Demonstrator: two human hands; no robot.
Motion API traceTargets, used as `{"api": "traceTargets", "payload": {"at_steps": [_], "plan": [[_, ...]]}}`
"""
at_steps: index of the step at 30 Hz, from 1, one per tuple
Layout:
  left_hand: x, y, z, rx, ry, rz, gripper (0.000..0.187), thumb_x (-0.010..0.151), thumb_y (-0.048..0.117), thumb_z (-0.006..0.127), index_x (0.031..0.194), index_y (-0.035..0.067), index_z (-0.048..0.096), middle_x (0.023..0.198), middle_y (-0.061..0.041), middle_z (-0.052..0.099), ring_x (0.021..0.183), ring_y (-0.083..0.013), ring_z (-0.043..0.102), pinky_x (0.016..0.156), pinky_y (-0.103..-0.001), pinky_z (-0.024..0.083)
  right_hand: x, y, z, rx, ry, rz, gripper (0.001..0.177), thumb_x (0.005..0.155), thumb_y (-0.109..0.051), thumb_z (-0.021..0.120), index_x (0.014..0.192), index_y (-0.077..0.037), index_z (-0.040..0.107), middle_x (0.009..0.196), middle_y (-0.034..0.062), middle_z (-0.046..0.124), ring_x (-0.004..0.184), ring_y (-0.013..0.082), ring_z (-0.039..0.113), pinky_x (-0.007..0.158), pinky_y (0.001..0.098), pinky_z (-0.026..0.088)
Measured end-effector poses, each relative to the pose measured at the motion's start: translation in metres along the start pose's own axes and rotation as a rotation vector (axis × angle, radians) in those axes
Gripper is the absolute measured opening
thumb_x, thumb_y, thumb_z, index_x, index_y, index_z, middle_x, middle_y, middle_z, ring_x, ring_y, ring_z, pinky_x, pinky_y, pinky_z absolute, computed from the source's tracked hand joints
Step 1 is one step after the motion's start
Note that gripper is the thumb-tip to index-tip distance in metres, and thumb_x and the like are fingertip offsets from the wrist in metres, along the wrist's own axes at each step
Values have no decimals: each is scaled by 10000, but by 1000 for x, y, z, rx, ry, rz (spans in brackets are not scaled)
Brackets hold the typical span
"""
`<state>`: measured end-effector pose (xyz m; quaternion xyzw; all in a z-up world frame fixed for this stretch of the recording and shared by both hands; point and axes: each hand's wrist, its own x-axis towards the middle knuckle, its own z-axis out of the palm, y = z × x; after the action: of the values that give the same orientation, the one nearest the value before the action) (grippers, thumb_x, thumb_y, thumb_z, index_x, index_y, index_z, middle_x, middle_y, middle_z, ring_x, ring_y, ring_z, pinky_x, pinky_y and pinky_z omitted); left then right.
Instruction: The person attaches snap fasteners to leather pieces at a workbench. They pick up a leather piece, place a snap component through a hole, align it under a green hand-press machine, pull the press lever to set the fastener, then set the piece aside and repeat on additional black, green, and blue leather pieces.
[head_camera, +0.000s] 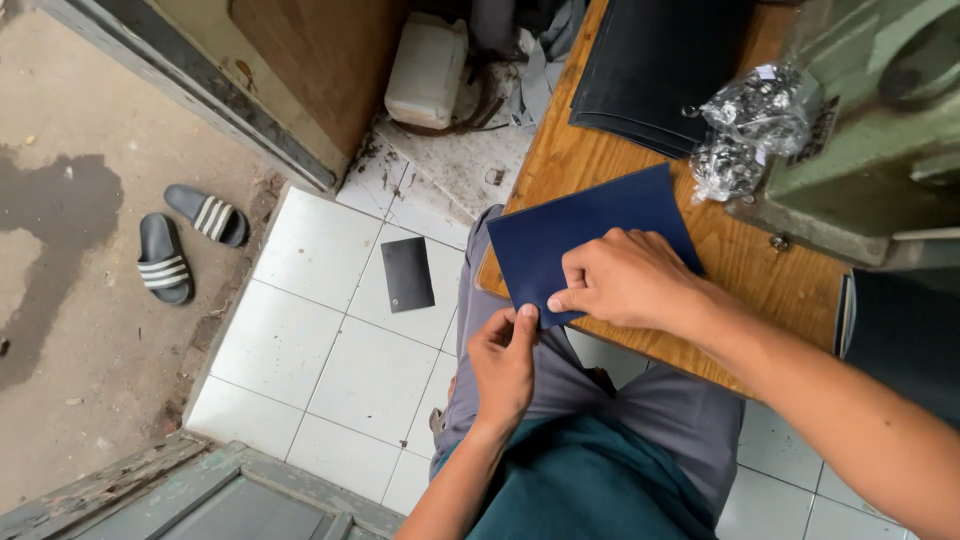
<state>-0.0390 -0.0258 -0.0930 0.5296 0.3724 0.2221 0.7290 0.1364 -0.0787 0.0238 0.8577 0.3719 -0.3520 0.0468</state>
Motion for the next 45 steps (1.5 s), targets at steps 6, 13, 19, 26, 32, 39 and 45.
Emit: {"api": "traceTargets", "payload": {"at_steps": [6, 13, 19, 26, 32, 39, 45], "plan": [[4, 14, -15, 4, -113, -45, 423, 1057, 268, 606, 679, 85, 651, 600, -26, 571, 656, -123, 475, 632, -258, 405, -6, 16, 13, 119, 87, -83, 321, 851, -462, 692, 708, -180, 632, 666, 14, 721, 845, 329, 751, 763, 455, 557], [2, 55, -21, 210, -176, -5, 336, 989, 228, 645, 705, 74, 739, 537, -33, 546, 555, -112, 413, 530, -269, 368, -20, 31, 50, 253, 492, -437, 186, 824, -307, 759, 927, -164, 702, 708, 7, 654, 690, 254, 667, 651, 391, 518], [11, 71, -35, 253, -423, 440, 220, 972, 181, 622, 844, 112, 786, 685, -50, 674, 644, -189, 549, 681, -316, 491, -16, 32, 92, -21, 997, -626, 319, 833, -322, 807, 1094, -171, 705, 1054, 31, 582, 875, 233, 575, 706, 379, 479], [41, 88, -36, 987, -449, 1267, 448, 834, 110, 788, 1271, 118, 690, 1304, -80, 721, 1301, -313, 606, 1083, -504, 414, -22, 23, 98, -50, 1122, -584, 285, 858, -322, 764, 1099, -177, 719, 1130, 61, 636, 1071, 279, 622, 841, 430, 486], [38, 98, -32, 633, -469, 1024, 160, 767, 93, 801, 918, 126, 761, 933, 53, 783, 1119, -210, 688, 1070, -457, 340, -72, 21, 79, 194, 1006, -466, 433, 751, -219, 812, 1154, -92, 718, 1277, 78, 636, 1236, 253, 568, 1085, 451, 321], [33, 93, -11, 129, -371, 452, 124, 994, 104, 617, 984, -14, 654, 740, -19, 584, 632, -84, 471, 587, -202, 404, -112, 59, 100, 832, 1147, -91, 133, 875, -37, 703, 1000, 9, 710, 1022, 71, 736, 931, 199, 699, 867, 294, 539], [56, 105, 41, 295, -326, 278, 216, 1027, 164, 610, 931, -23, 659, 731, -11, 568, 651, -76, 455, 603, -210, 409, -108, 71, 102, 1208, 1113, -23, 122, 965, -97, 660, 975, 24, 664, 739, -12, 574, 611, 45, 414, 562, 181, 335]]}}
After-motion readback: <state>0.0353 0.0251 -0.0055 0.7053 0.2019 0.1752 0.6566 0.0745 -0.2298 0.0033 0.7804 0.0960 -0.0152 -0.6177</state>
